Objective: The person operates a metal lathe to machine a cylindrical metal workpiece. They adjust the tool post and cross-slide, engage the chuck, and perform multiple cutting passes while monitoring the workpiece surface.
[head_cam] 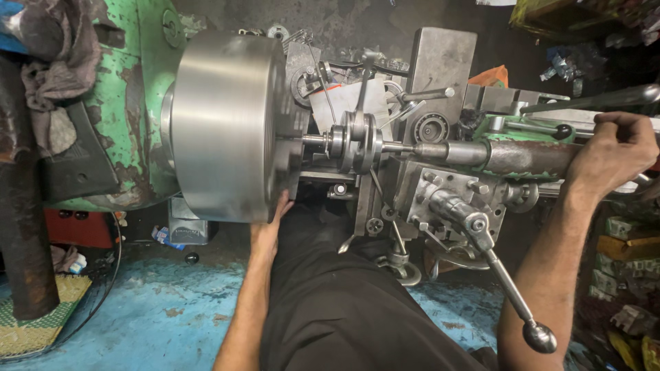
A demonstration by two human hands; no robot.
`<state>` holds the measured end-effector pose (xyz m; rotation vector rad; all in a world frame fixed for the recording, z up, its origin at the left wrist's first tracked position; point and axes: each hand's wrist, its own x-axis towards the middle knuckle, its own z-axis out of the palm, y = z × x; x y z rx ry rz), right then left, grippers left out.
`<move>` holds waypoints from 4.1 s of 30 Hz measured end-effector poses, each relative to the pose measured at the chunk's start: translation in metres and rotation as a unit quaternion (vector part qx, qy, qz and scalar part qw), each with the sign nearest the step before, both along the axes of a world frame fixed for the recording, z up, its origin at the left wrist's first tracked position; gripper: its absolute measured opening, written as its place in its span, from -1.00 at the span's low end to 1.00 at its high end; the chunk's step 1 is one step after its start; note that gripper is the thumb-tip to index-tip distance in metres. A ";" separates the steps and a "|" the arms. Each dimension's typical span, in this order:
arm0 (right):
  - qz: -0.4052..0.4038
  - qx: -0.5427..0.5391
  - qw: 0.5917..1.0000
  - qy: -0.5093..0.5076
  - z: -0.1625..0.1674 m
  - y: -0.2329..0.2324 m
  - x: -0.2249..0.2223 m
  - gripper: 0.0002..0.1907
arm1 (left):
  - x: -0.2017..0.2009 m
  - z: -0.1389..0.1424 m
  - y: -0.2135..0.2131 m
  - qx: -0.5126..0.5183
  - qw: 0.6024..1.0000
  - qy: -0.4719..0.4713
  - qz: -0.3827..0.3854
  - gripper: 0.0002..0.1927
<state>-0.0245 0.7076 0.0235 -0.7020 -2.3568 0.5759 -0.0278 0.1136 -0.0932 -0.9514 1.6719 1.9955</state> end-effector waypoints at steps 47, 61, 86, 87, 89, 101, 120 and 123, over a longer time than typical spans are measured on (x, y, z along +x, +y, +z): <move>-0.004 0.009 1.000 0.000 -0.012 0.013 0.007 -0.68 | -0.008 0.086 -0.107 -0.689 0.673 0.134 -0.233 -0.05; 0.033 0.021 0.999 0.018 -0.019 0.021 0.010 -0.68 | -0.007 0.077 -0.111 -0.720 0.638 0.139 -0.233 -0.03; 0.017 0.000 1.000 0.011 -0.014 0.015 0.008 -0.73 | -0.012 0.086 -0.104 -0.713 0.648 0.156 -0.217 -0.08; 0.017 0.002 1.000 0.012 -0.014 0.015 0.008 -0.72 | -0.012 0.086 -0.104 -0.713 0.649 0.155 -0.217 -0.07; 0.021 0.004 1.000 0.019 -0.015 0.016 0.008 -0.69 | -0.012 0.085 -0.105 -0.713 0.648 0.153 -0.220 -0.06; 0.022 -0.008 0.999 0.030 -0.015 0.017 0.008 -0.69 | -0.010 0.081 -0.108 -0.716 0.649 0.129 -0.225 -0.02; -0.012 0.042 0.999 -0.013 0.005 -0.005 -0.005 -0.65 | -0.013 0.109 -0.095 -0.624 0.737 0.213 -0.149 -0.30; 0.006 0.055 0.998 -0.012 0.011 -0.011 -0.007 -0.69 | -0.011 0.110 -0.082 -0.411 0.809 0.392 -0.152 -0.52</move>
